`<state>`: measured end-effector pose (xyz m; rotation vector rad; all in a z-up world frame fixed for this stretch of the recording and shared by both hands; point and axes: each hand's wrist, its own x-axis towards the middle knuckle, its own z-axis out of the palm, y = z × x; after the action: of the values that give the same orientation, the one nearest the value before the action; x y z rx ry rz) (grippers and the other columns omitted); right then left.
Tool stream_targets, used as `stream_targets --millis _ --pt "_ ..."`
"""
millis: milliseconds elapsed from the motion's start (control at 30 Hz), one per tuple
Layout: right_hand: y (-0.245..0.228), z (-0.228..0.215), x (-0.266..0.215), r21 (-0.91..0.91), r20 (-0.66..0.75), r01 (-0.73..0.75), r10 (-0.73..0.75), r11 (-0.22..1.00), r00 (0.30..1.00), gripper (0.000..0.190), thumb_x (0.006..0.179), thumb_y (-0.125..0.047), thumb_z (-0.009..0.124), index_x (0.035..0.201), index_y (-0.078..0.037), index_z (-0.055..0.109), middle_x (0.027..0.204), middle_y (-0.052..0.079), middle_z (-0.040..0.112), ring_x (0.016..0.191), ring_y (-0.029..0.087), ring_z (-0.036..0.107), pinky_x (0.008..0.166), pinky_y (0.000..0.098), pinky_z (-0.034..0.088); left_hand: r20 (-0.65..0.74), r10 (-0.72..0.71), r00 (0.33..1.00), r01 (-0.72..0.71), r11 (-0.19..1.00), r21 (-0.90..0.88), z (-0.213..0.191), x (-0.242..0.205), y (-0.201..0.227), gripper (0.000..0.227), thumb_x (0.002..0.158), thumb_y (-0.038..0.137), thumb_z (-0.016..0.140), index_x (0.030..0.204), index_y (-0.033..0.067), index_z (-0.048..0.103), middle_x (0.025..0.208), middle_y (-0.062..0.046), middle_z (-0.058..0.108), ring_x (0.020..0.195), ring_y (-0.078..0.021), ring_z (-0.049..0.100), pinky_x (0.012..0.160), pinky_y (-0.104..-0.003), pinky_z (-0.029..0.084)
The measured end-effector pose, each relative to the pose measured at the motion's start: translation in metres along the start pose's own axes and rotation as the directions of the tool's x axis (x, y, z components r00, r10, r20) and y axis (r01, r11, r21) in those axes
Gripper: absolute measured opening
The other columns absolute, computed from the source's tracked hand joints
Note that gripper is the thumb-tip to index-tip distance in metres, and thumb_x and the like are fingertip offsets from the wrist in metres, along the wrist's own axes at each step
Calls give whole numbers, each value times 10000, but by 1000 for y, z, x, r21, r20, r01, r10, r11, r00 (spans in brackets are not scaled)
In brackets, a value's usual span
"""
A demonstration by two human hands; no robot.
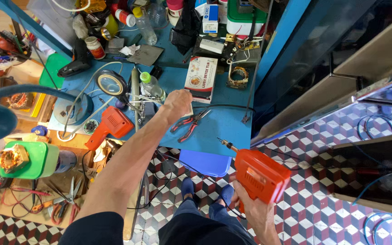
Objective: The person uses a heat gun to apply heat to a copper-wound electrical component on a workbench. They then use pliers to adjust wires and continue heating the component. The person handles the component and tools throughout the process.
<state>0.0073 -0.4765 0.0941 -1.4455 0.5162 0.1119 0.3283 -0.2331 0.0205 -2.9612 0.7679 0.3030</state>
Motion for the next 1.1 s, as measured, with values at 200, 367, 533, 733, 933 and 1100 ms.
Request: stream_targets --millis 200,367,533,733,933,1100 --pt "14 -10 -2 1 162 248 -245 969 956 133 885 -75 713 994 -1 731 708 75 679 600 150 628 543 295 527 -412 37 910 -111 981 -157 -31 -53 27 294 800 175 745 1045 14 720 1113 -191 715 1039 -378 659 898 -471 534" --pt "40 14 -18 2 409 473 -432 881 803 96 897 -51 716 984 -12 709 775 47 684 678 134 637 599 281 533 -570 -636 521 -40 648 -760 -39 -199 25 305 1034 177 606 1292 27 669 1123 -132 727 1039 -265 673 910 -384 527" --pt "54 73 -48 -78 434 535 -455 841 778 183 838 -20 744 1018 -9 713 843 63 696 732 168 651 632 311 552 94 -859 503 112 -44 -993 5 -383 76 318 1035 266 563 1186 15 687 930 -73 737 792 -146 691 699 -272 553" --pt "71 183 -121 -134 565 832 -648 538 511 237 808 -15 752 1037 1 696 924 96 690 811 225 657 695 342 556 287 -784 550 -199 -457 -867 69 -505 75 377 995 304 587 1203 20 722 937 -63 783 758 -104 701 684 -237 553" --pt "105 305 -229 -231 605 954 -739 191 295 292 777 -10 761 1057 10 680 1006 130 684 890 282 663 757 373 559 236 -721 652 -229 -484 -845 88 -632 30 418 1014 359 575 1004 -18 755 866 -57 782 715 -99 686 662 -238 547" --pt "104 385 -298 -247 613 967 -763 63 206 338 752 -6 768 1073 18 666 1074 158 679 955 329 668 809 398 562 376 -717 587 -151 -553 -820 72 -734 -8 464 1003 388 578 863 -7 777 725 -49 726 662 -96 652 634 -245 525"
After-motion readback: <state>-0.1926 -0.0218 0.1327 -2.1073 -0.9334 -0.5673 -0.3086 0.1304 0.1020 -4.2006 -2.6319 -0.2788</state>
